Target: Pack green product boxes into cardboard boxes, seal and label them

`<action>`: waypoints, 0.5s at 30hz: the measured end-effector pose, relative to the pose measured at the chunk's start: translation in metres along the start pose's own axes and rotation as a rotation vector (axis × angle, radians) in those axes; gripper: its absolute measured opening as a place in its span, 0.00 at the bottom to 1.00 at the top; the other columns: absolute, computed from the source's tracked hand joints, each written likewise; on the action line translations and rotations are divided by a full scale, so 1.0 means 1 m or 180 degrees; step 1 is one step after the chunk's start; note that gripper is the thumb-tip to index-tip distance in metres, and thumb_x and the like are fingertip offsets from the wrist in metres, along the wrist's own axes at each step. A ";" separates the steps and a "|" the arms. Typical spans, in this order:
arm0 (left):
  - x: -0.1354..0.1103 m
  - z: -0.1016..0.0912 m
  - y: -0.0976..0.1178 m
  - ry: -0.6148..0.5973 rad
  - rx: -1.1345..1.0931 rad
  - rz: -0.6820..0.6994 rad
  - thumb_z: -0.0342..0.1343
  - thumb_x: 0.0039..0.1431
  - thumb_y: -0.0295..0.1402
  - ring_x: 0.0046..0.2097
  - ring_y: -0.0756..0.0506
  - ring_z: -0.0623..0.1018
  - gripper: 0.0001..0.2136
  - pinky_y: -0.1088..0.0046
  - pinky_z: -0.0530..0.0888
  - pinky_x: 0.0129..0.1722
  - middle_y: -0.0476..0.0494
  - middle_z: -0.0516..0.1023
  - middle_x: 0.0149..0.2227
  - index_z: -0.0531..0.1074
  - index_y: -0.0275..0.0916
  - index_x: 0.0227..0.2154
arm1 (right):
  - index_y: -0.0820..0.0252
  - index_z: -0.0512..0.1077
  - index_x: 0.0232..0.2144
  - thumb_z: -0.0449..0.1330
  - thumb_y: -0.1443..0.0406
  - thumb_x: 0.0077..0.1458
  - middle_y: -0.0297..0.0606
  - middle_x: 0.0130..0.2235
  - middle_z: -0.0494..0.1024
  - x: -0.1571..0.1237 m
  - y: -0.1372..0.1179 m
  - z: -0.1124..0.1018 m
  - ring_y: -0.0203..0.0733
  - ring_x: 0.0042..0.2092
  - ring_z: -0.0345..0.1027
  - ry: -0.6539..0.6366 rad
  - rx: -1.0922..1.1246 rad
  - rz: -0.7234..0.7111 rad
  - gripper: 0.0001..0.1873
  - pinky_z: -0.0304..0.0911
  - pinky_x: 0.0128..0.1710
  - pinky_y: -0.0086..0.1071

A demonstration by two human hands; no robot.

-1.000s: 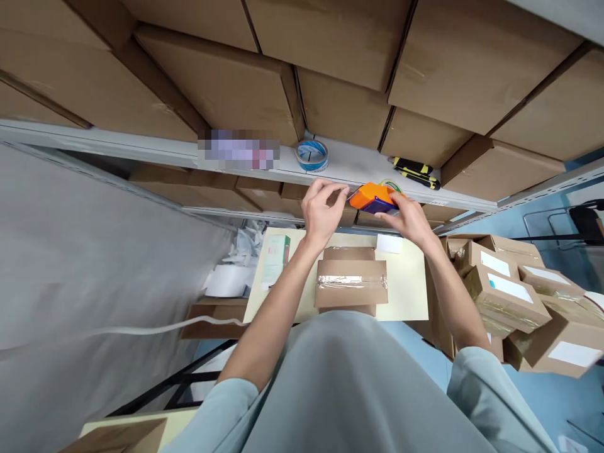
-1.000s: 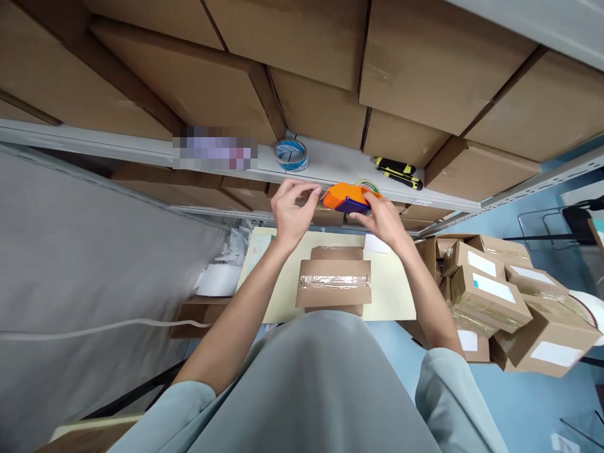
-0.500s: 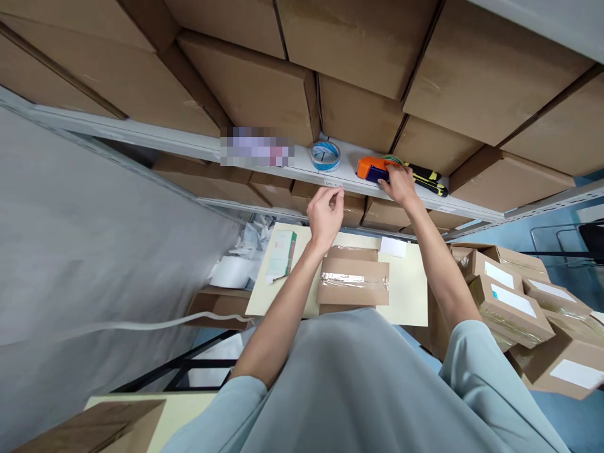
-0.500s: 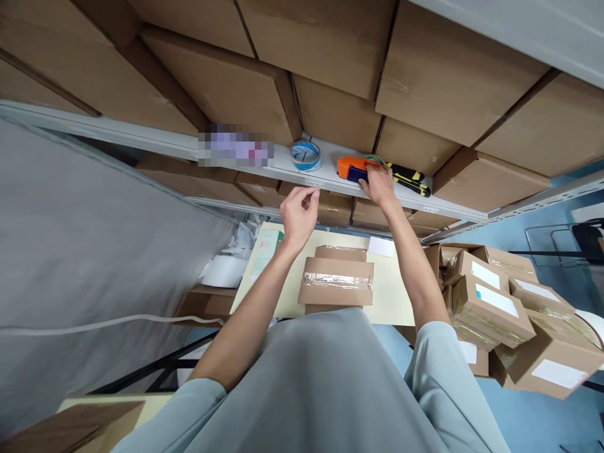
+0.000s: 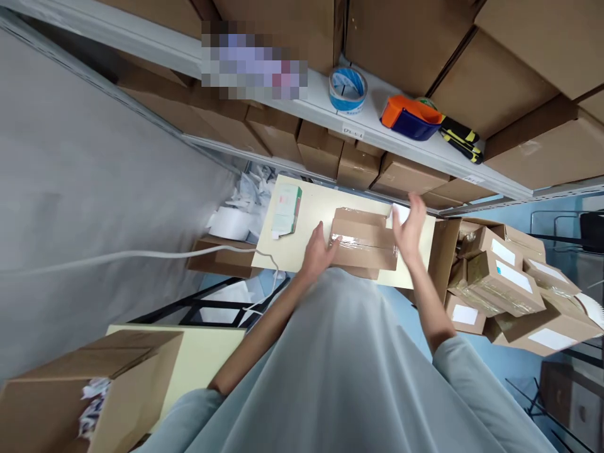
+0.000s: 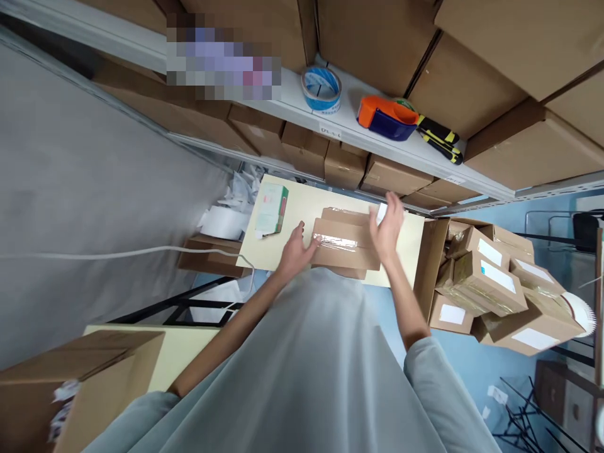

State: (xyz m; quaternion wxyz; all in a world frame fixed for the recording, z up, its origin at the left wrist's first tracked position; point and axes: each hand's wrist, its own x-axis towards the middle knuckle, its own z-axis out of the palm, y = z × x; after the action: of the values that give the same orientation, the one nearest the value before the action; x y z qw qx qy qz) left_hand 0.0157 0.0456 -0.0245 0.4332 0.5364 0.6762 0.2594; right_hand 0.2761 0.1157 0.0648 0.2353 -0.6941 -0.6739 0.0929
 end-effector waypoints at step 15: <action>0.017 0.032 -0.011 -0.0460 -0.0114 -0.0547 0.63 0.69 0.54 0.65 0.31 0.82 0.39 0.55 0.76 0.65 0.28 0.81 0.65 0.64 0.35 0.74 | 0.77 0.57 0.75 0.43 0.37 0.73 0.75 0.69 0.71 -0.120 0.038 0.062 0.68 0.67 0.73 -0.0726 0.0237 0.2461 0.51 0.69 0.65 0.56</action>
State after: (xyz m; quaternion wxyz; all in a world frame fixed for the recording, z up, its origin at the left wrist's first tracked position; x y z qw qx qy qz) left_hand 0.0373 0.0552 -0.0548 0.5110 0.4860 0.6820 0.1940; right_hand 0.2730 0.0116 -0.0292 0.1317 -0.8727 -0.3812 0.2753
